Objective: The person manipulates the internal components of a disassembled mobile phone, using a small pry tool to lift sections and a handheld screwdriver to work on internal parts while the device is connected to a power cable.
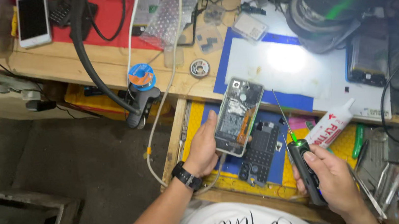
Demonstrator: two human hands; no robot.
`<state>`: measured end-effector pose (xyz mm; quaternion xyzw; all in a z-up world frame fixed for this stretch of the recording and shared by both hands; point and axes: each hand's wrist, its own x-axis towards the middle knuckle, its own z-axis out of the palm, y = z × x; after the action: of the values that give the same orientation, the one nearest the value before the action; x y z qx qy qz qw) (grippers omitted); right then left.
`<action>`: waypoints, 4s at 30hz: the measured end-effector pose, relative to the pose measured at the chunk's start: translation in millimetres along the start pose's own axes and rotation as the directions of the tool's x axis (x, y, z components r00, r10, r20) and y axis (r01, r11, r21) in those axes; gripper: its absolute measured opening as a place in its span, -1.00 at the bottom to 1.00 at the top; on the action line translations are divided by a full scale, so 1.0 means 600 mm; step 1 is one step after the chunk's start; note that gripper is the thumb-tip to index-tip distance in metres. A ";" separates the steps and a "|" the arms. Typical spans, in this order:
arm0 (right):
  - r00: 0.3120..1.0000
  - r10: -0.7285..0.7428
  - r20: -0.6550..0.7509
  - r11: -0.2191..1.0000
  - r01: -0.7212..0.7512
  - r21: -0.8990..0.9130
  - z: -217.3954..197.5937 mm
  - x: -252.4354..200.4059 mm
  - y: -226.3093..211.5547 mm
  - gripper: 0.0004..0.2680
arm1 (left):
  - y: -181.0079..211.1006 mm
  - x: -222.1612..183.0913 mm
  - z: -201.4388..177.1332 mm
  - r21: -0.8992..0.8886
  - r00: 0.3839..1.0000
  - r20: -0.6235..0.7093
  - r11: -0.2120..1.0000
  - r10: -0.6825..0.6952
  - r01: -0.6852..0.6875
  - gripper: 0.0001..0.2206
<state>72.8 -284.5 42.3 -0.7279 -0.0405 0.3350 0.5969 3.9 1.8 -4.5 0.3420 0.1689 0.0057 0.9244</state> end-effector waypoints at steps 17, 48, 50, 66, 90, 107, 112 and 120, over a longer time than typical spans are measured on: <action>0.969 0.128 0.210 0.986 -0.147 0.077 0.015 -0.033 0.070 -0.73 | 0.024 -0.025 0.001 0.317 0.954 0.065 0.900 0.293 -0.298 -0.60; 0.922 0.324 0.213 0.945 -0.327 -0.022 0.041 -0.046 0.038 -0.76 | -0.013 -0.024 -0.041 0.536 0.928 0.132 0.762 0.349 -0.363 -0.83; 0.917 0.302 0.259 0.948 -0.317 0.017 0.036 -0.044 0.041 -0.76 | -0.015 -0.017 -0.044 0.523 0.921 0.119 0.765 0.370 -0.375 -0.84; 0.996 -0.082 0.025 0.991 0.079 0.104 0.112 -0.013 -0.019 -0.79 | 0.021 -0.045 0.042 0.100 0.971 -0.007 0.967 0.237 -0.235 -0.51; 0.977 -0.209 -0.043 0.968 0.213 0.129 0.131 0.021 -0.042 -0.77 | 0.109 0.137 0.117 -0.043 0.808 -0.106 0.809 0.579 -0.586 -0.63; 0.950 -0.173 0.261 0.966 0.111 0.233 0.042 0.009 -0.011 -0.70 | 0.068 0.112 0.134 -0.259 0.906 0.053 0.882 0.421 -0.394 -0.44; 0.932 -0.057 0.357 0.981 -0.014 0.195 0.012 -0.005 0.010 -0.65 | 0.076 0.110 0.133 -0.279 0.907 0.178 0.904 0.381 -0.324 -0.39; 0.945 0.113 0.308 0.970 -0.172 0.173 0.044 -0.017 0.044 -0.63 | 0.063 0.141 0.110 -0.582 0.873 0.382 0.813 0.303 -0.028 -0.29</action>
<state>41.7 -274.4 21.7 -0.6076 -0.0430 0.4851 0.6274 108.4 -0.4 40.0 0.0616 -0.0945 0.0569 0.9920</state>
